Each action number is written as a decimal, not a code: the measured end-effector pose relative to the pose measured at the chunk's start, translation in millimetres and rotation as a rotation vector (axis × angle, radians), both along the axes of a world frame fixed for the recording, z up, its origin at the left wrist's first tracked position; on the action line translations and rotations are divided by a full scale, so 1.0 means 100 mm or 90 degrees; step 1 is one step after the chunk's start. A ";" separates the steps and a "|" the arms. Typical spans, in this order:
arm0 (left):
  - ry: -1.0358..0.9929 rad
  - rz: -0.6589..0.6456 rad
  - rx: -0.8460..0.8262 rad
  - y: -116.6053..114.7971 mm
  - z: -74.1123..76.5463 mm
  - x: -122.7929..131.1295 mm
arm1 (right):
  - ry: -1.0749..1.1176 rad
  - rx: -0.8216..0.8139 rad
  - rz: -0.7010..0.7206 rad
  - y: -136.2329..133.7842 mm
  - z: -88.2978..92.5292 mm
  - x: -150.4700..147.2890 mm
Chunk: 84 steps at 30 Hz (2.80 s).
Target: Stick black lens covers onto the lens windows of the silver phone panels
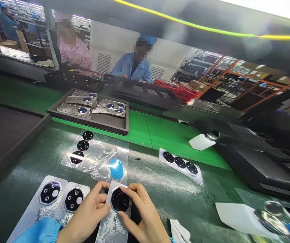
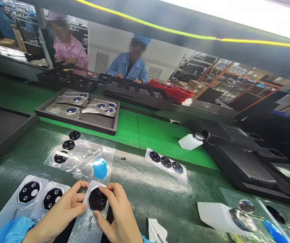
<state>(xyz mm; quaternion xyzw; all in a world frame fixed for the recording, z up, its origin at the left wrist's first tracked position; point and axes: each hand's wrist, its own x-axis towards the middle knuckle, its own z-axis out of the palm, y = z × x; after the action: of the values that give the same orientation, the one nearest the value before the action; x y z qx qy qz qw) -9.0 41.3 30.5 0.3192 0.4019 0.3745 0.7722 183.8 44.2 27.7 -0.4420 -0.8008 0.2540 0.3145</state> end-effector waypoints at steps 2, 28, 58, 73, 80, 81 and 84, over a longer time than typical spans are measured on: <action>-0.002 0.001 0.000 0.00 0.00 0.00 | 0.000 -0.007 0.002 0.00 0.00 0.00; 0.026 -0.042 0.022 0.00 0.10 -0.02 | -0.008 0.012 0.012 0.01 0.01 0.03; 0.246 0.022 0.151 -0.10 -0.03 0.07 | -0.111 0.090 -0.049 -0.14 0.05 -0.17; 0.258 0.001 0.155 -0.07 0.02 0.05 | -0.047 0.118 -0.038 -0.06 0.04 -0.13; 0.222 0.013 0.142 -0.07 0.04 0.05 | 0.022 0.098 -0.039 -0.01 0.04 -0.09; 0.210 0.026 0.134 -0.06 0.06 0.05 | 0.045 0.082 -0.051 0.00 0.04 -0.08; 0.153 0.063 0.090 -0.02 0.12 0.05 | 0.154 -0.048 -0.119 0.01 0.03 -0.06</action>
<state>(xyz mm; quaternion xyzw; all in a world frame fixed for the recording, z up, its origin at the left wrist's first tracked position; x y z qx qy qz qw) -4.3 39.3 42.9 0.3950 0.4797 0.3984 0.6747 178.0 45.5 30.3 -0.4925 -0.7023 0.3045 0.4141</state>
